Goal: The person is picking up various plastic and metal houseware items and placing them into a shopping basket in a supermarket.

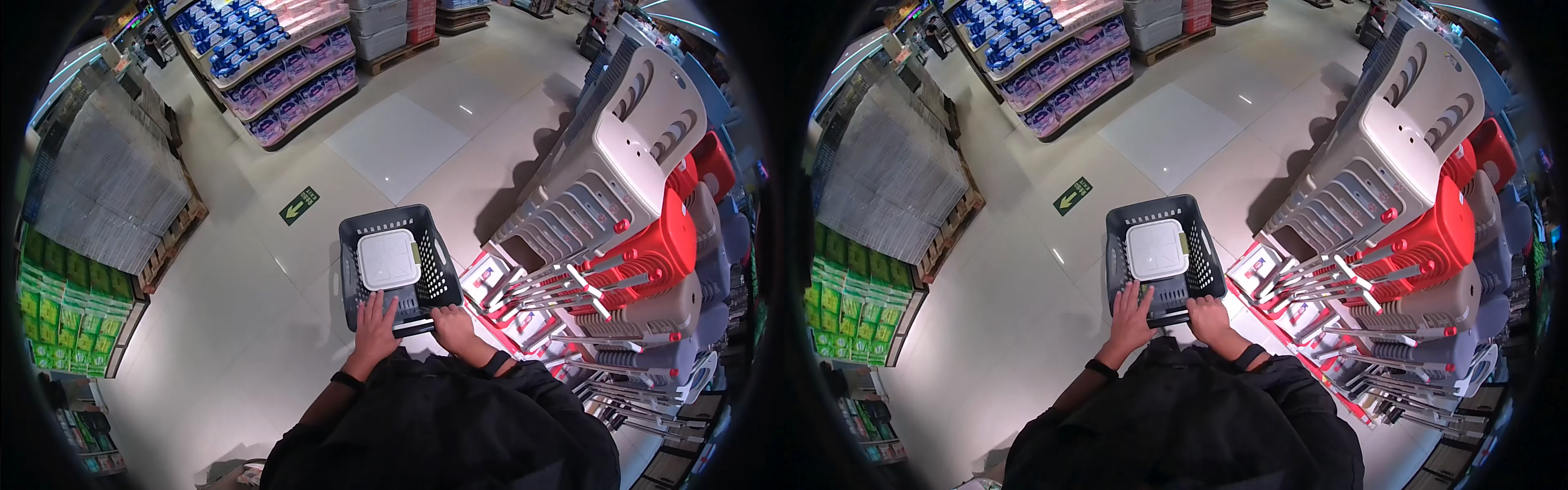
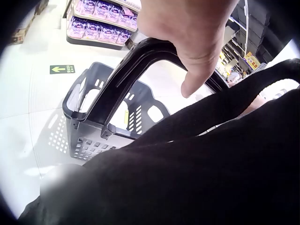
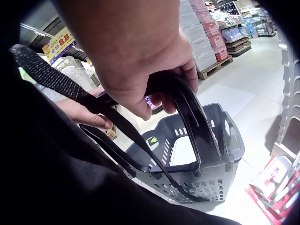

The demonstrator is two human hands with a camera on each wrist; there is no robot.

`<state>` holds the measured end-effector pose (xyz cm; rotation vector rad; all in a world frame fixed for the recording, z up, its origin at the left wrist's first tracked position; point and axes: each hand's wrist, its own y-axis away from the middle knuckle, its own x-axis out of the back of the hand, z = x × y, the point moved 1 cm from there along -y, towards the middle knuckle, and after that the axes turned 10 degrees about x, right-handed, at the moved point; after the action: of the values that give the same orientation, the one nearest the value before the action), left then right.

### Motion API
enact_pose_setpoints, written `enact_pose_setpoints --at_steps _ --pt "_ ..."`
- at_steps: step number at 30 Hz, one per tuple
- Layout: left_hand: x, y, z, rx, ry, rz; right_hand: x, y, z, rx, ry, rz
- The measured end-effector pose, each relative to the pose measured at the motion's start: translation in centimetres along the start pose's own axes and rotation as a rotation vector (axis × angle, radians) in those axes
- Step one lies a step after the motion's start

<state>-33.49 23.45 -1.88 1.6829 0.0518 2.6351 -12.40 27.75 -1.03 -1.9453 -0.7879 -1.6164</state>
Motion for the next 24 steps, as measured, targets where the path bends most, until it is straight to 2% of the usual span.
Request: enact_pose_setpoints --at_steps 1,2,3,5,9,11,13,16,20,24 --pt "0.0 -0.5 -0.8 -0.009 0.007 -0.002 0.0 -0.4 -0.2 -0.007 0.006 -0.016" --pt "0.0 -1.0 -1.4 -0.037 0.023 -0.004 -0.2 -1.0 -0.2 -0.096 -0.069 -0.231" --pt "0.4 -1.5 -1.7 -0.065 0.037 -0.009 0.3 -1.5 -0.7 -0.107 -0.065 -0.234" --pt "1.0 -2.6 -2.2 -0.085 0.025 0.036 1.6 -2.5 -1.6 -0.100 -0.013 0.029" --pt "1.4 -5.0 -3.3 -0.080 0.045 0.171 3.3 -5.3 -2.3 -0.139 -0.022 -0.028" --pt "2.0 -6.7 -3.3 -0.094 0.013 0.108 2.7 -6.4 -1.7 -0.094 -0.025 -0.007" --pt "1.4 -8.5 -3.3 -0.101 -0.013 0.107 2.0 -7.7 0.3 -0.143 -0.142 -0.173" --pt "0.9 -10.3 -3.6 -0.151 0.009 0.072 0.6 -8.7 2.2 -0.085 -0.111 -0.044" --pt "3.1 -12.1 -6.0 -0.108 -0.028 0.060 0.0 -11.0 1.3 -0.003 -0.173 0.027" --pt "4.7 -14.6 -8.1 -0.112 -0.076 -0.031 -0.8 -13.9 0.7 -0.112 -0.279 -0.106"
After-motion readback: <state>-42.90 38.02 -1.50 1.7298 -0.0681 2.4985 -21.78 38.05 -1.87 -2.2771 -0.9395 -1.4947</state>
